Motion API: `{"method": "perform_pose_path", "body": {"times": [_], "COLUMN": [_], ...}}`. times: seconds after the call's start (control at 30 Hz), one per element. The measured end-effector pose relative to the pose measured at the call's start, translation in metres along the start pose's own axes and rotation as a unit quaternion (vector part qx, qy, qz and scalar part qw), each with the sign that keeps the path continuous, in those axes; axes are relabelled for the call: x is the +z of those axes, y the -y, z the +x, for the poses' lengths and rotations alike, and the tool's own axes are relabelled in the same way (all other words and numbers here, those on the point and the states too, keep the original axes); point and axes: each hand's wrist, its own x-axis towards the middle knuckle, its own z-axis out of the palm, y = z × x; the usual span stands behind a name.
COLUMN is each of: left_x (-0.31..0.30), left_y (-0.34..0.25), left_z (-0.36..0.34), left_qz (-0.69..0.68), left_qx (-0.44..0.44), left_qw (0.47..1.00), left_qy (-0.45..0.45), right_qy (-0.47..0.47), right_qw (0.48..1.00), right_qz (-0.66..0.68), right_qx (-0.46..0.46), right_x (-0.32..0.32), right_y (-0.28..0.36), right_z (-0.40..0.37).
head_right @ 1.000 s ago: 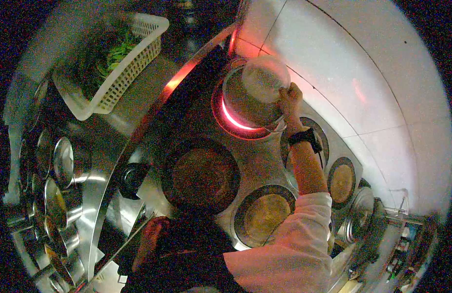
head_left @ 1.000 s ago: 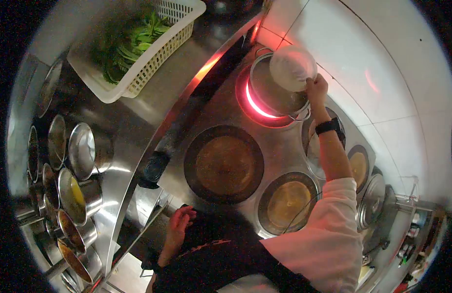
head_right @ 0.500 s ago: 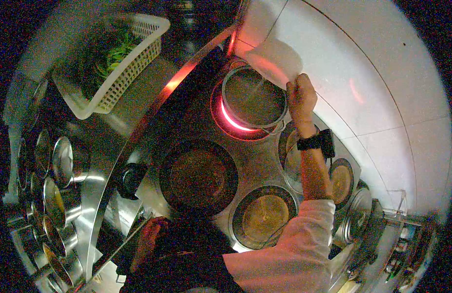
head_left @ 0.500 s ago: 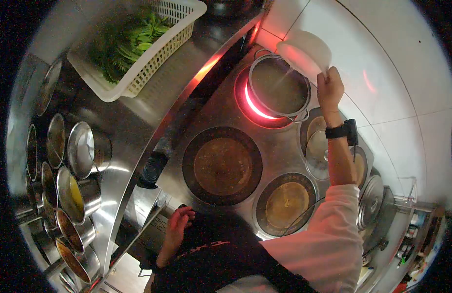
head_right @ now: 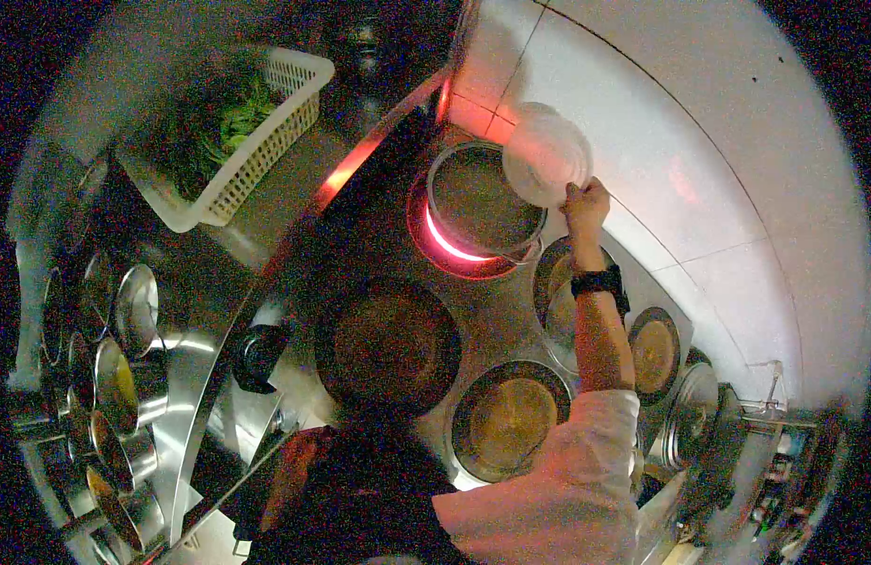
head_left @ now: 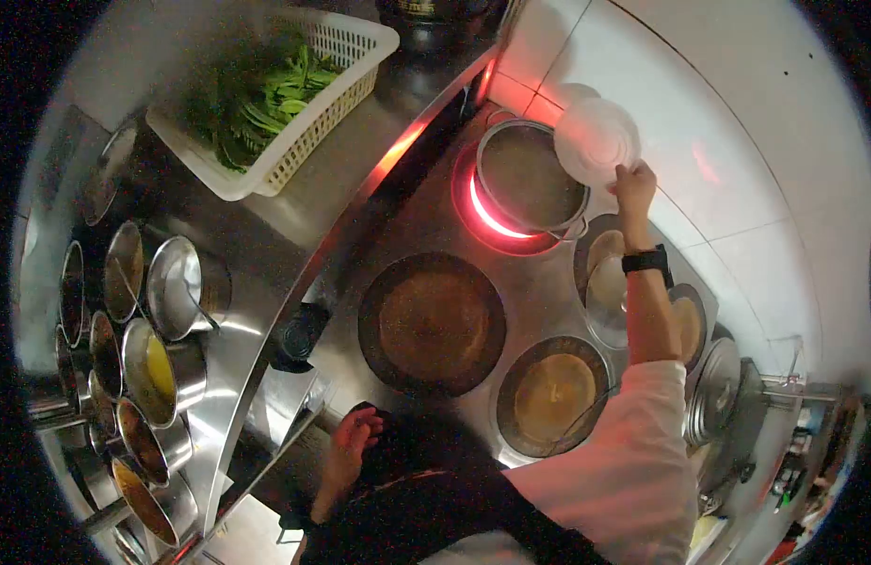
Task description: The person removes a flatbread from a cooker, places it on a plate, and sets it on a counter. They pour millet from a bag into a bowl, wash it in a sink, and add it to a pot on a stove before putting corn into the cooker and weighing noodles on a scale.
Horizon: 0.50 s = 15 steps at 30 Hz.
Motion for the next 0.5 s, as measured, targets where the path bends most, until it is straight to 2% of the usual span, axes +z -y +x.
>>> {"method": "perform_pose_path", "body": {"times": [0.03, 0.07, 0.1, 0.13, 0.2, 0.27, 0.3, 0.33, 0.37, 0.5], "left_x": [0.000, -0.002, -0.005, -0.008, -0.010, -0.006, -0.001, 0.002, 0.004, 0.027], "left_y": [0.003, 0.007, 0.012, 0.016, 0.024, 0.022, 0.019, 0.020, 0.031, 0.057], "left_z": [-0.004, -0.008, -0.010, -0.009, -0.009, -0.010, -0.011, -0.012, -0.010, -0.023], "left_qz": [0.010, 0.019, 0.053, 0.087, 0.091, 0.095, 0.118, 0.140, 0.090, 0.113], "left_qx": [0.007, 0.005, 0.006, 0.012, 0.021, 0.033, 0.046, 0.059, 0.061, 0.040], "left_qw": [1.000, 1.000, 0.998, 0.996, 0.994, 0.992, 0.987, 0.982, 0.982, 0.950], "left_qy": [-0.007, -0.001, 0.014, 0.031, 0.052, 0.078, 0.096, 0.116, 0.155, 0.290], "right_qy": [0.059, 0.110, 0.118, 0.103, 0.157, 0.189, 0.169, 0.198, 0.228, 0.161], "right_qw": [0.979, 0.917, 0.890, 0.890, 0.841, 0.823, 0.826, 0.832, 0.836, 0.870], "right_qz": [0.155, 0.305, 0.360, 0.361, 0.462, 0.485, 0.486, 0.480, 0.471, 0.442], "right_qx": [0.117, 0.233, 0.255, 0.259, 0.233, 0.227, 0.229, 0.196, 0.166, 0.149], "right_x": [-0.019, -0.037, -0.048, -0.067, -0.118, -0.173, -0.198, -0.222, -0.245, -0.354], "right_y": [0.007, 0.012, 0.016, 0.029, 0.070, 0.103, 0.113, 0.120, 0.126, 0.145], "right_z": [0.000, -0.005, -0.011, -0.019, -0.044, -0.078, -0.096, -0.117, -0.138, -0.234]}}
